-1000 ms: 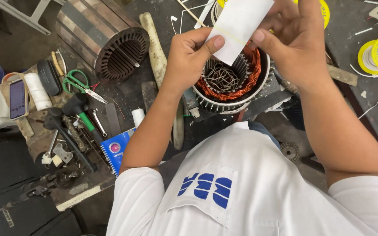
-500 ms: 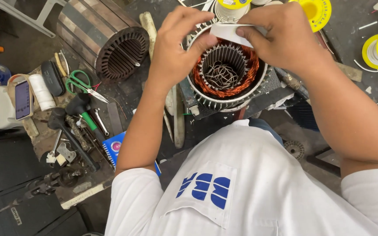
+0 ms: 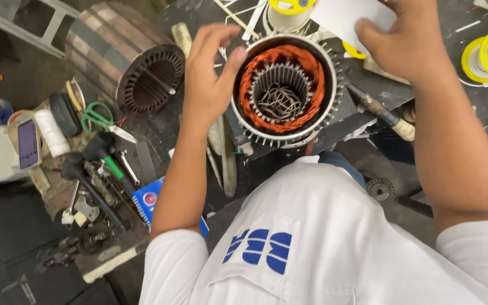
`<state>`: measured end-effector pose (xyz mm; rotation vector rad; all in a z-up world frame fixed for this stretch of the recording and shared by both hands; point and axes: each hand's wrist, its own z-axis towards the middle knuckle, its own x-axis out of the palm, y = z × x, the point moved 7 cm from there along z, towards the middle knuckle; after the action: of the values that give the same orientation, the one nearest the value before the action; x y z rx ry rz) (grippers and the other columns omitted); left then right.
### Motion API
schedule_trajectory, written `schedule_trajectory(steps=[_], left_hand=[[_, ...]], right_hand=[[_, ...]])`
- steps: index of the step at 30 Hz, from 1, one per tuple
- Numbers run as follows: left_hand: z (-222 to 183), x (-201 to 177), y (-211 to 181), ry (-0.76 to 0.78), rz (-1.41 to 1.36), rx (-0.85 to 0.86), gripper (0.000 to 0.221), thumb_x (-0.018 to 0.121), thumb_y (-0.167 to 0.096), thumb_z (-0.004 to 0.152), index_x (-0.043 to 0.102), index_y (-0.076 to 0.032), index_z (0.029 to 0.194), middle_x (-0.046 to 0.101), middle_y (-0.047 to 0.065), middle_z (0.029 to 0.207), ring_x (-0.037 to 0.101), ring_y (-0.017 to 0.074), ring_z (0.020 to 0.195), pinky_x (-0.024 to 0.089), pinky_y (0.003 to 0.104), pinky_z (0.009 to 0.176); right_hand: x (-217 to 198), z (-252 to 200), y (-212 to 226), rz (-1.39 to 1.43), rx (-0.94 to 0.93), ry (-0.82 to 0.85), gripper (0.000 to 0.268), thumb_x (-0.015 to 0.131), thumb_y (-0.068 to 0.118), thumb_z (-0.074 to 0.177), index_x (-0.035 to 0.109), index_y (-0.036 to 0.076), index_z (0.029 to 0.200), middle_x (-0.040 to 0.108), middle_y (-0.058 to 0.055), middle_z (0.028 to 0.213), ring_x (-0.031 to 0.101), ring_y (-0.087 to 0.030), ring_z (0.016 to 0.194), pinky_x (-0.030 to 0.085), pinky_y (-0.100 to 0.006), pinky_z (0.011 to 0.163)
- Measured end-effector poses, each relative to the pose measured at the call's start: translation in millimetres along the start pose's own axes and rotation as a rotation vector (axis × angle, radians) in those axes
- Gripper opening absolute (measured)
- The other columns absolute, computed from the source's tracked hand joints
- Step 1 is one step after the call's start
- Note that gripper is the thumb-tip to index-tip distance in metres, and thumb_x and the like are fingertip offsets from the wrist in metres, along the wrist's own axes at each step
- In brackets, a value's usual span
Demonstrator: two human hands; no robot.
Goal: Inserting insulation paper into motor stator slots and tying copper windings with string to secure them.
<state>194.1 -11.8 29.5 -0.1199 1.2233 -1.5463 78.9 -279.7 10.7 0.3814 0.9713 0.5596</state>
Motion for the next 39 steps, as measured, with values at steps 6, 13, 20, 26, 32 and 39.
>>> schedule_trajectory(steps=[6,13,20,26,32,39], left_hand=[[-24,25,36,0.031,-0.039,-0.207,0.067,0.039,-0.062,0.100,0.054,-0.006,0.134,0.053,0.014,0.135,0.051,0.0284,0.130,0.041,0.046,0.111],[-32,31,47,-0.064,-0.205,-0.275,0.031,0.051,-0.021,0.109,0.055,-0.006,0.136,0.061,0.020,0.126,0.059,0.0343,0.119,0.049,0.051,0.101],[-34,34,52,-0.098,-0.228,-0.248,0.030,0.052,-0.013,0.107,0.055,-0.003,0.135,0.063,0.021,0.126,0.061,0.0345,0.120,0.050,0.050,0.099],[-34,33,45,-0.113,-0.162,-0.251,0.028,0.056,-0.010,0.105,0.058,-0.001,0.132,0.066,0.022,0.123,0.063,0.0336,0.118,0.050,0.050,0.100],[-31,33,35,-0.127,-0.139,-0.239,0.024,0.055,-0.003,0.105,0.060,0.001,0.128,0.066,0.024,0.122,0.061,0.0341,0.120,0.049,0.049,0.101],[-34,34,44,-0.139,-0.128,-0.288,0.023,0.055,-0.015,0.103,0.061,-0.003,0.122,0.067,0.012,0.124,0.065,0.0222,0.115,0.054,0.033,0.099]], right_hand=[[15,-83,-67,-0.009,0.609,-0.061,0.035,0.071,-0.002,0.090,0.060,0.003,0.122,0.057,-0.016,0.113,0.054,-0.030,0.103,0.043,-0.043,0.086],[50,-172,-136,0.192,0.851,-0.326,0.032,0.073,-0.001,0.085,0.069,0.001,0.117,0.069,-0.022,0.107,0.064,-0.034,0.109,0.044,-0.046,0.095],[65,-221,-197,0.165,0.922,-0.436,0.034,0.072,-0.006,0.083,0.068,-0.001,0.116,0.070,-0.023,0.106,0.065,-0.039,0.106,0.049,-0.047,0.091],[57,-214,-199,0.133,0.933,-0.461,0.038,0.069,-0.007,0.082,0.069,0.000,0.119,0.068,-0.024,0.108,0.064,-0.043,0.108,0.050,-0.051,0.092],[58,-206,-187,-0.027,0.838,-0.254,0.053,0.070,-0.004,0.085,0.058,0.000,0.136,0.053,-0.027,0.131,0.050,-0.050,0.125,0.041,-0.060,0.104],[36,-175,-140,-0.028,0.701,-0.232,0.041,0.062,0.002,0.086,0.061,0.005,0.127,0.054,-0.017,0.129,0.051,-0.035,0.119,0.043,-0.047,0.091]])
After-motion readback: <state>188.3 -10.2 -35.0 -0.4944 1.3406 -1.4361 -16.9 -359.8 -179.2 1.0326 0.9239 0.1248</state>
